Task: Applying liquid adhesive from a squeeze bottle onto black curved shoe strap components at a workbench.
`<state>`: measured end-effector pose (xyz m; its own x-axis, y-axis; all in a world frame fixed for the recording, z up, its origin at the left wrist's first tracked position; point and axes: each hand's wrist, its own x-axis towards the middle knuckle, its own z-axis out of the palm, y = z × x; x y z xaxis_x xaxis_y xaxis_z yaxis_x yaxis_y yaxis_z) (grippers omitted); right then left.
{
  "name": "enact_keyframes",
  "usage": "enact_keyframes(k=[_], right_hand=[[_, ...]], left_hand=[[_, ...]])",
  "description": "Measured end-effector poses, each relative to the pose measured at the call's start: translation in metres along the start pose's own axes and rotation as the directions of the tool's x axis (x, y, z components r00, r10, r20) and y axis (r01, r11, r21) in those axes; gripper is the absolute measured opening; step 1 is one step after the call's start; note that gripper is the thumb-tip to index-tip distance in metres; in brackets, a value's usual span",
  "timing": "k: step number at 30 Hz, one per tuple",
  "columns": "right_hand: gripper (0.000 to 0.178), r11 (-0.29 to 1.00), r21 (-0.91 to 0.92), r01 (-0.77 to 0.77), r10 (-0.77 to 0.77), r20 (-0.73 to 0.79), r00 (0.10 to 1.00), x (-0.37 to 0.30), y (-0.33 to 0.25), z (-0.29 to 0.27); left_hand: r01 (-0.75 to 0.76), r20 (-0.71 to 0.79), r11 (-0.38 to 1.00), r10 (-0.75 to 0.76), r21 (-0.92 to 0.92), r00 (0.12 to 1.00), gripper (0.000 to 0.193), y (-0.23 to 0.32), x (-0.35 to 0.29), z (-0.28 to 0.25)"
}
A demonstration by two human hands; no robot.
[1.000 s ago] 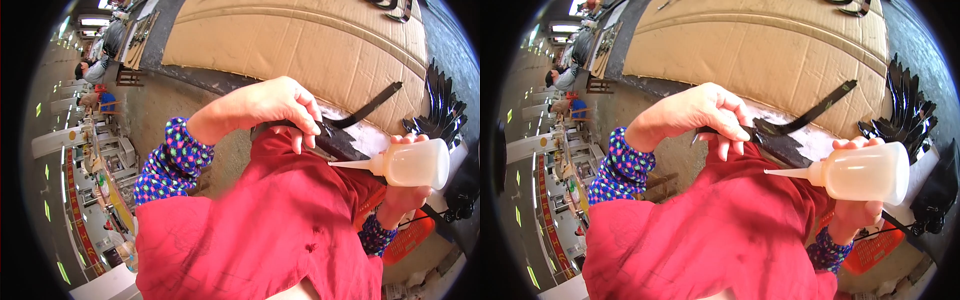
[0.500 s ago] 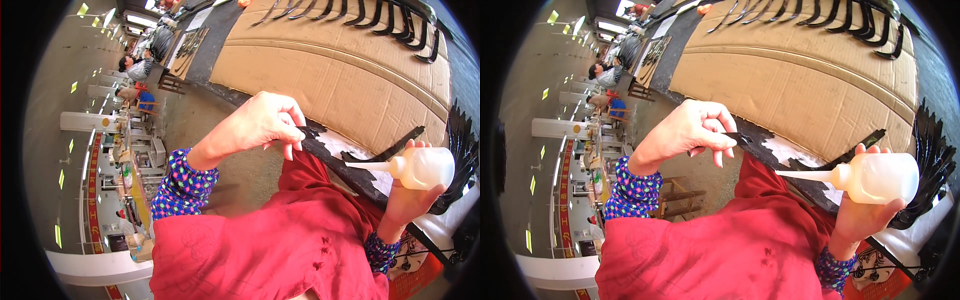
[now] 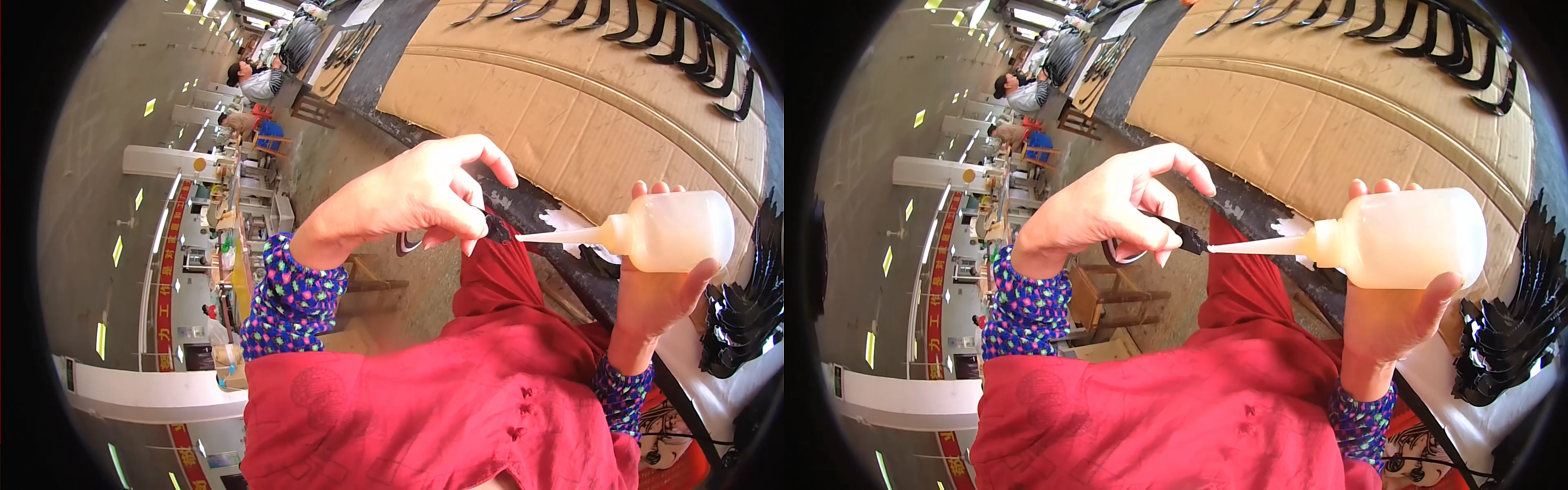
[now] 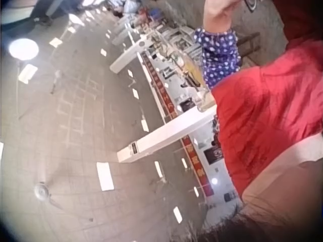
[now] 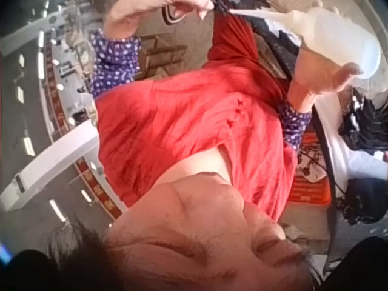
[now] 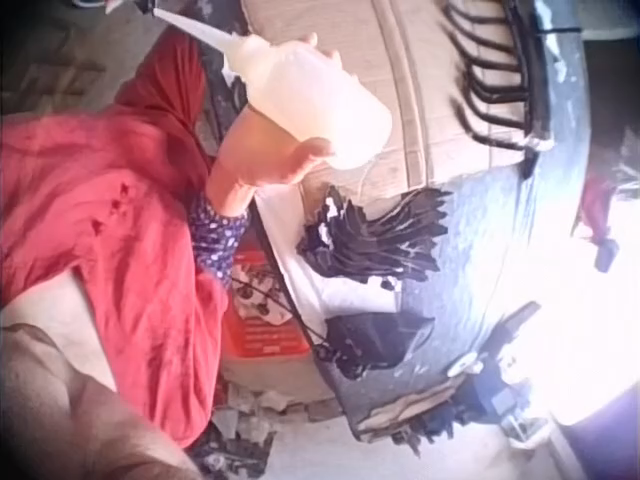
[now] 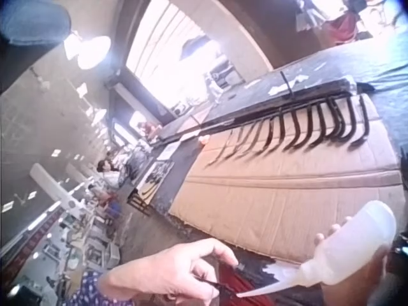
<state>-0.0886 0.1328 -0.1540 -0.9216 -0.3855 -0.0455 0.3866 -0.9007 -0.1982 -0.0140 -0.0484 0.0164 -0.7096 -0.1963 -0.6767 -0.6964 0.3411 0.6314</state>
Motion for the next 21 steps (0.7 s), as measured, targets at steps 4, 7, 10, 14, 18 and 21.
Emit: enact_keyframes(k=[4,7,10,14,18,21], right_hand=[[0.080,0.999,-0.007,-0.046,0.046,0.087,0.995,0.003,0.009,0.004],[0.079,0.999,0.002,-0.045,0.045,0.095,0.994,0.003,0.013,0.004],[0.080,0.997,-0.069,0.022,-0.019,0.052,0.998,0.002,0.016,0.003],[0.079,0.992,-0.116,-0.040,0.052,0.106,0.993,-0.002,0.010,-0.008],[0.077,1.000,-0.012,0.017,-0.016,0.049,0.999,-0.002,0.009,-0.005],[0.078,1.000,-0.007,0.024,-0.024,0.029,0.999,-0.004,0.009,-0.002]], left_hand=[[0.045,0.049,0.995,-0.040,-0.093,0.998,0.044,-0.001,0.002,-0.004],[0.041,0.064,0.995,-0.035,-0.092,0.997,0.044,-0.003,0.001,-0.005],[0.038,0.067,0.994,-0.031,-0.100,0.997,0.044,-0.004,-0.001,-0.005],[0.032,0.052,0.994,-0.026,-0.103,0.998,0.044,-0.008,-0.006,-0.005],[0.015,0.065,0.995,-0.009,-0.098,0.998,0.044,-0.010,-0.004,-0.005],[0.007,0.082,0.994,0.002,-0.105,0.997,0.044,-0.013,-0.003,-0.006]])
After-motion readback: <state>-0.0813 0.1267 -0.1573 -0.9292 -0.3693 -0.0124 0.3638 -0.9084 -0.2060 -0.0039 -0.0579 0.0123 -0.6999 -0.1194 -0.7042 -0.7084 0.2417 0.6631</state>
